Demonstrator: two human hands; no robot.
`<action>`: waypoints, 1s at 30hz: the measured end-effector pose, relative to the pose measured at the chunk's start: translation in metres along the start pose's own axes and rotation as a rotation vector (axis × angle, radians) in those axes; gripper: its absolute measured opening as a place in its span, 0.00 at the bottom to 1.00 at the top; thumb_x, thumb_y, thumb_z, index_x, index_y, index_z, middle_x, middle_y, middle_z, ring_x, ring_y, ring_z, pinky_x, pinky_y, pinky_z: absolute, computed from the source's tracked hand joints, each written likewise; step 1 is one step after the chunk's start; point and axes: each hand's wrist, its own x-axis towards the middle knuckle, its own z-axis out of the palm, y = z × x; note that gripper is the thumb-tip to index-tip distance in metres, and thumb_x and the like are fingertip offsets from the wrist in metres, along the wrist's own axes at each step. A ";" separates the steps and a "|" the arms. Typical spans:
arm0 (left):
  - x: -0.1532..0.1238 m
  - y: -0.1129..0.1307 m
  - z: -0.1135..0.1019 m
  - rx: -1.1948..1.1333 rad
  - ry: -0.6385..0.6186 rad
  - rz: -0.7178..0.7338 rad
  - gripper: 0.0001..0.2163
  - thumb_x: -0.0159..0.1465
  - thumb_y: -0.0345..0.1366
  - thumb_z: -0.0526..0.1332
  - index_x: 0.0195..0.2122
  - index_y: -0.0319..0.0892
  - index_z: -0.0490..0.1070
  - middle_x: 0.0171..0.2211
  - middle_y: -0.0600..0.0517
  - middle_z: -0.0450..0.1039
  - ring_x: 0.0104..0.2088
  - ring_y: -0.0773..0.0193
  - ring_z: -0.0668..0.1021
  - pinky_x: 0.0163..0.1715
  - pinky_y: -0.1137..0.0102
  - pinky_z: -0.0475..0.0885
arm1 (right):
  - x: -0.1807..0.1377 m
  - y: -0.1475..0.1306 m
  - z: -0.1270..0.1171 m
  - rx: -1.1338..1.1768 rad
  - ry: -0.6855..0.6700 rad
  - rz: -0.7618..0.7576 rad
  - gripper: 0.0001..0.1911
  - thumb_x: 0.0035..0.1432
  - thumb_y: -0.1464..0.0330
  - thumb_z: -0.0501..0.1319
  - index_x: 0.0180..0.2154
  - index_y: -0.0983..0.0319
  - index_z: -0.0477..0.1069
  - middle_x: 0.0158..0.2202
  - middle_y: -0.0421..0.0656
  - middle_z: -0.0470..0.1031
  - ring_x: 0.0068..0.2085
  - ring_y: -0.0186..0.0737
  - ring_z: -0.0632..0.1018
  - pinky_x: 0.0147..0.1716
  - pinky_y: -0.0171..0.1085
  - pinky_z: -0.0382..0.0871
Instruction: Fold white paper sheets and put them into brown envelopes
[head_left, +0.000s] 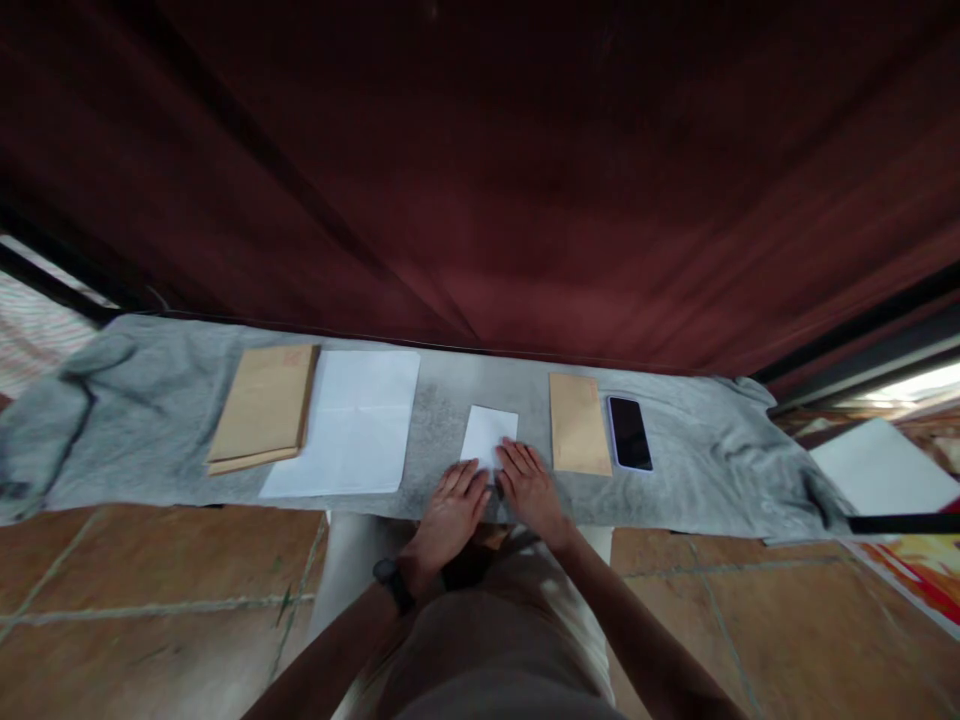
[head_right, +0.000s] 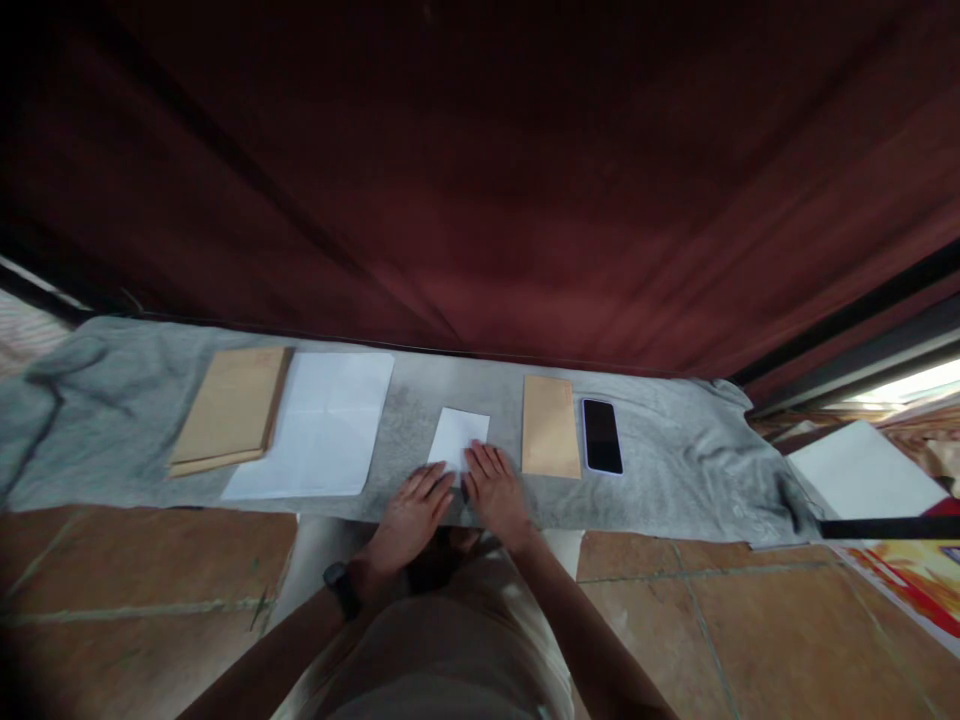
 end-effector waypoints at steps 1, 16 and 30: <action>0.008 -0.002 -0.001 -0.015 0.004 -0.012 0.19 0.74 0.38 0.50 0.61 0.42 0.71 0.62 0.42 0.71 0.62 0.53 0.72 0.65 0.54 0.65 | -0.005 -0.003 -0.001 0.001 0.004 -0.002 0.24 0.72 0.68 0.51 0.66 0.63 0.63 0.69 0.49 0.63 0.69 0.47 0.65 0.69 0.52 0.57; 0.075 -0.021 0.019 0.043 -0.009 -0.086 0.27 0.73 0.43 0.51 0.69 0.34 0.58 0.72 0.36 0.52 0.73 0.48 0.54 0.70 0.50 0.53 | -0.034 -0.008 -0.009 -0.012 -0.041 -0.077 0.24 0.71 0.66 0.54 0.66 0.59 0.65 0.69 0.46 0.62 0.68 0.48 0.67 0.69 0.53 0.57; 0.006 -0.002 -0.003 0.065 -0.084 0.126 0.24 0.73 0.46 0.54 0.69 0.51 0.60 0.72 0.51 0.56 0.71 0.55 0.59 0.70 0.53 0.54 | -0.056 0.004 -0.023 0.027 -0.046 -0.164 0.23 0.70 0.69 0.55 0.64 0.58 0.66 0.67 0.47 0.66 0.66 0.47 0.68 0.68 0.53 0.60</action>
